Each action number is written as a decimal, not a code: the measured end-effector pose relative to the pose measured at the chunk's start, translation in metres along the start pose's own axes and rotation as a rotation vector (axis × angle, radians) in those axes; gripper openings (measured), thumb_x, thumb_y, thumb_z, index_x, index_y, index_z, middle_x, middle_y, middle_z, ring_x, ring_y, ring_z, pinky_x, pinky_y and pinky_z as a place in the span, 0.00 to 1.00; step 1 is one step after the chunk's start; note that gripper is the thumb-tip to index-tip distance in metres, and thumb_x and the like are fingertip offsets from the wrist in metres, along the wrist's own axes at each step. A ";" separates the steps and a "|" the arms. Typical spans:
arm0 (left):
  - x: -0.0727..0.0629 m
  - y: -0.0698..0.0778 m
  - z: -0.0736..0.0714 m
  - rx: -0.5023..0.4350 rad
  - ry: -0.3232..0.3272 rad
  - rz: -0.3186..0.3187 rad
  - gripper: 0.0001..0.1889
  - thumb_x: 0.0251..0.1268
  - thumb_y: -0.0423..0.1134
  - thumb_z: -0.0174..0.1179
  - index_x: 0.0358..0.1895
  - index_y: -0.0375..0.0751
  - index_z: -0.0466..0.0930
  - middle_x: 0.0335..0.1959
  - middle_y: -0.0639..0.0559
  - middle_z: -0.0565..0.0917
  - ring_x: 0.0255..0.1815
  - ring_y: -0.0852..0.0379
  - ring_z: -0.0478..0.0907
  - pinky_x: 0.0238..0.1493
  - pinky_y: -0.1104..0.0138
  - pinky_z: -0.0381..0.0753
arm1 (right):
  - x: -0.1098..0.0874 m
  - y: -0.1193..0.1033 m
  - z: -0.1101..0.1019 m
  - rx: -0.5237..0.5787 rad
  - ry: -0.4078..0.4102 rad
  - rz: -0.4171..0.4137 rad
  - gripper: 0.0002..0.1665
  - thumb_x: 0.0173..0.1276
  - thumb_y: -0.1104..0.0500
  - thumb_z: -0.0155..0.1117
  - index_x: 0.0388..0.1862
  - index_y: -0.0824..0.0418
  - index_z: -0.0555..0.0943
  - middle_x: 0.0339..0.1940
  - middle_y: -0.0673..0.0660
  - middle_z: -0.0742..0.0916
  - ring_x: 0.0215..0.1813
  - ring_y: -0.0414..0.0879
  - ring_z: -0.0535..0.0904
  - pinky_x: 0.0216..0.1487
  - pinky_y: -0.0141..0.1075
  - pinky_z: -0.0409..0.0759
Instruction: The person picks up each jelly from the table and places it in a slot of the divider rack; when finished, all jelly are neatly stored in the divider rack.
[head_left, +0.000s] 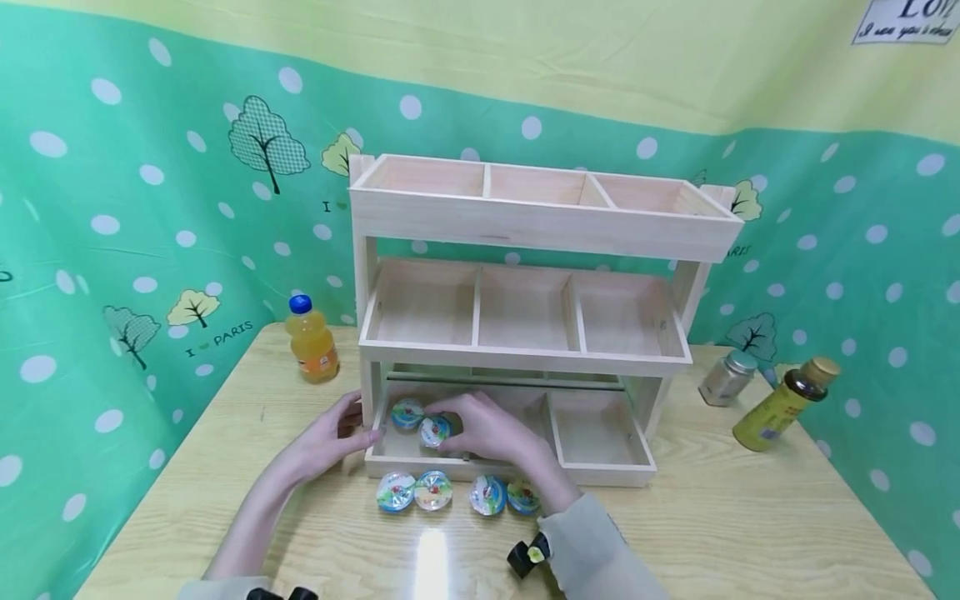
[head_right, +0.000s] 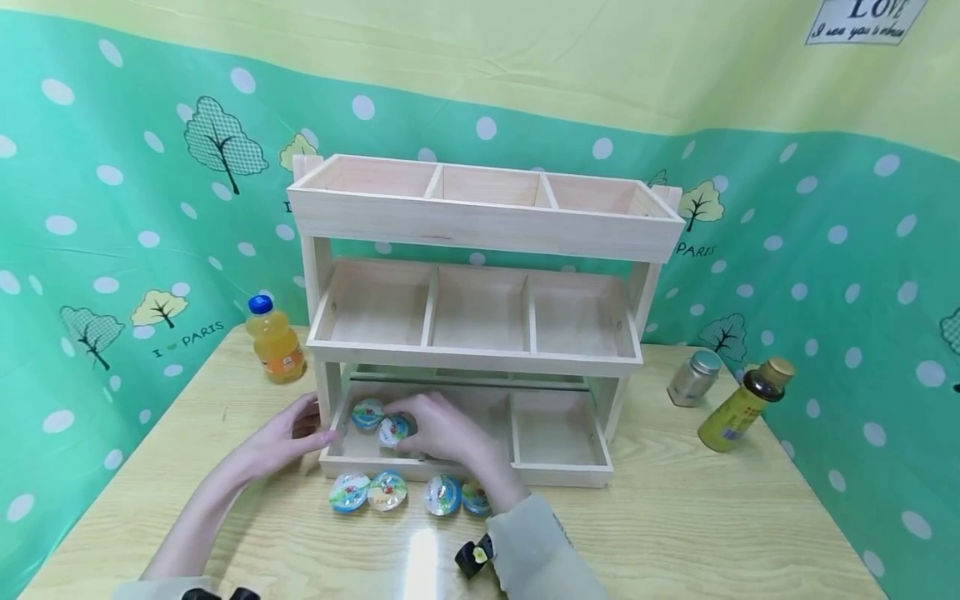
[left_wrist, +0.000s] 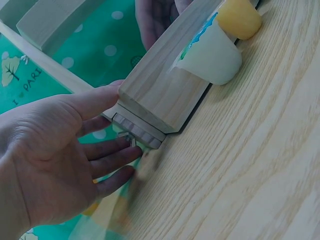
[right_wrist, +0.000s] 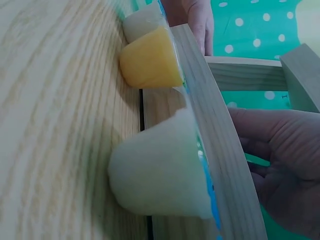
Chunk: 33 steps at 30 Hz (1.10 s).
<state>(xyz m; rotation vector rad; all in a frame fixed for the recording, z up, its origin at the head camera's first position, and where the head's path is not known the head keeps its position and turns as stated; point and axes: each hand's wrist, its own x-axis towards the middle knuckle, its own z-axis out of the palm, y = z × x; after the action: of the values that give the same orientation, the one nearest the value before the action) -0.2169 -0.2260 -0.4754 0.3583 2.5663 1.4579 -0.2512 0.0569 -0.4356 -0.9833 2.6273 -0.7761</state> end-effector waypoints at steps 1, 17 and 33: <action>0.000 0.000 0.000 -0.001 0.001 0.000 0.43 0.72 0.46 0.63 0.81 0.32 0.50 0.75 0.25 0.67 0.72 0.28 0.70 0.73 0.38 0.72 | 0.000 0.000 0.000 0.001 -0.005 0.002 0.32 0.64 0.55 0.77 0.68 0.53 0.81 0.58 0.52 0.90 0.32 0.36 0.86 0.45 0.26 0.83; 0.005 -0.001 0.008 -0.021 -0.010 -0.002 0.43 0.73 0.46 0.63 0.81 0.33 0.50 0.75 0.25 0.66 0.73 0.27 0.69 0.74 0.38 0.70 | -0.006 0.003 0.002 -0.048 -0.028 0.032 0.32 0.64 0.59 0.76 0.68 0.56 0.80 0.64 0.53 0.87 0.45 0.37 0.85 0.51 0.27 0.83; 0.004 0.001 -0.005 0.007 -0.004 0.029 0.43 0.73 0.45 0.63 0.80 0.30 0.50 0.74 0.24 0.66 0.72 0.26 0.70 0.72 0.37 0.71 | -0.012 0.003 -0.011 0.052 0.037 -0.042 0.30 0.68 0.57 0.73 0.69 0.55 0.80 0.64 0.53 0.87 0.39 0.42 0.88 0.53 0.36 0.87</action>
<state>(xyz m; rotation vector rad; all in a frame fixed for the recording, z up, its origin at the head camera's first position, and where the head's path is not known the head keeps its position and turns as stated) -0.2214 -0.2282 -0.4718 0.4009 2.5746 1.4562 -0.2480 0.0716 -0.4281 -1.0225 2.6115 -0.8756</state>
